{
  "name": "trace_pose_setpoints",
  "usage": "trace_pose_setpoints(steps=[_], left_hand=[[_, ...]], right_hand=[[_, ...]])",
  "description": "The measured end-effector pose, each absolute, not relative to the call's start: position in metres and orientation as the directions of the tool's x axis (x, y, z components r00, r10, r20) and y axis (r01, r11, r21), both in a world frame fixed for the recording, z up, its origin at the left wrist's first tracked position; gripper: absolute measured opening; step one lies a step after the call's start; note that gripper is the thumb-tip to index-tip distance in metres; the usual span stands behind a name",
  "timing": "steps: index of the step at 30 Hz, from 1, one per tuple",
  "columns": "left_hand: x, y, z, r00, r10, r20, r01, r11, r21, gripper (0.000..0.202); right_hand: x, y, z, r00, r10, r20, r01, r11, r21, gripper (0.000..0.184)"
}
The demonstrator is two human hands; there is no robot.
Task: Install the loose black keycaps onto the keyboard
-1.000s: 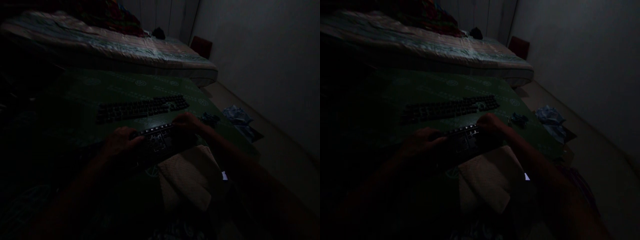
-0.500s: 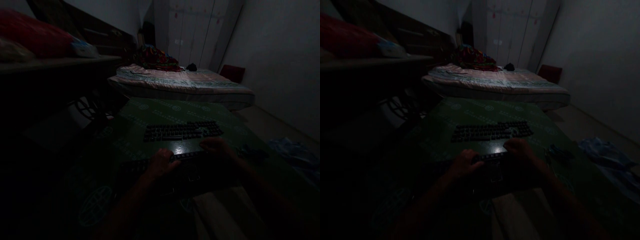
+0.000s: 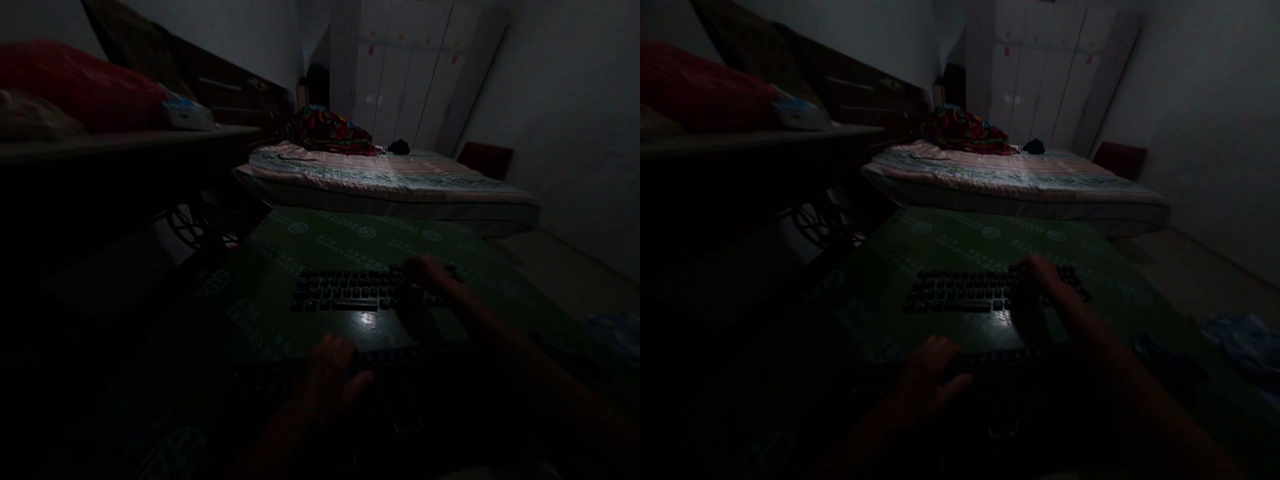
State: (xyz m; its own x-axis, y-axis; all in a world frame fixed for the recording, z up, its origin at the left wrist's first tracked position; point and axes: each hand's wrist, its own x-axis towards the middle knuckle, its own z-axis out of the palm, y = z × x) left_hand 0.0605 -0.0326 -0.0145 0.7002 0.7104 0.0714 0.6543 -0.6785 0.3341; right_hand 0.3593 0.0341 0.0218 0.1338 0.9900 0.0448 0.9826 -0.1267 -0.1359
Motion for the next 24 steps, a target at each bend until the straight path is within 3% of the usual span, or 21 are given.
trace_pose_setpoints(steps=[11, 19, 24], left_hand=[[0.057, -0.036, -0.021, 0.697, 0.714, 0.065, 0.644, -0.663, 0.381, 0.019], [0.057, -0.038, -0.023, 0.698, 0.713, 0.073, 0.629, -0.658, 0.413, 0.021], [0.057, -0.039, -0.022, 0.697, 0.712, 0.082, 0.625, -0.661, 0.416, 0.020]], right_hand=[[0.371, 0.087, 0.014, 0.085, 0.991, -0.104, 0.996, -0.088, -0.026, 0.037], [0.366, 0.096, 0.015, 0.055, 0.984, -0.170, 0.998, -0.057, -0.008, 0.035], [0.363, 0.102, 0.013, 0.078, 0.976, -0.203, 0.997, -0.075, 0.023, 0.022]])
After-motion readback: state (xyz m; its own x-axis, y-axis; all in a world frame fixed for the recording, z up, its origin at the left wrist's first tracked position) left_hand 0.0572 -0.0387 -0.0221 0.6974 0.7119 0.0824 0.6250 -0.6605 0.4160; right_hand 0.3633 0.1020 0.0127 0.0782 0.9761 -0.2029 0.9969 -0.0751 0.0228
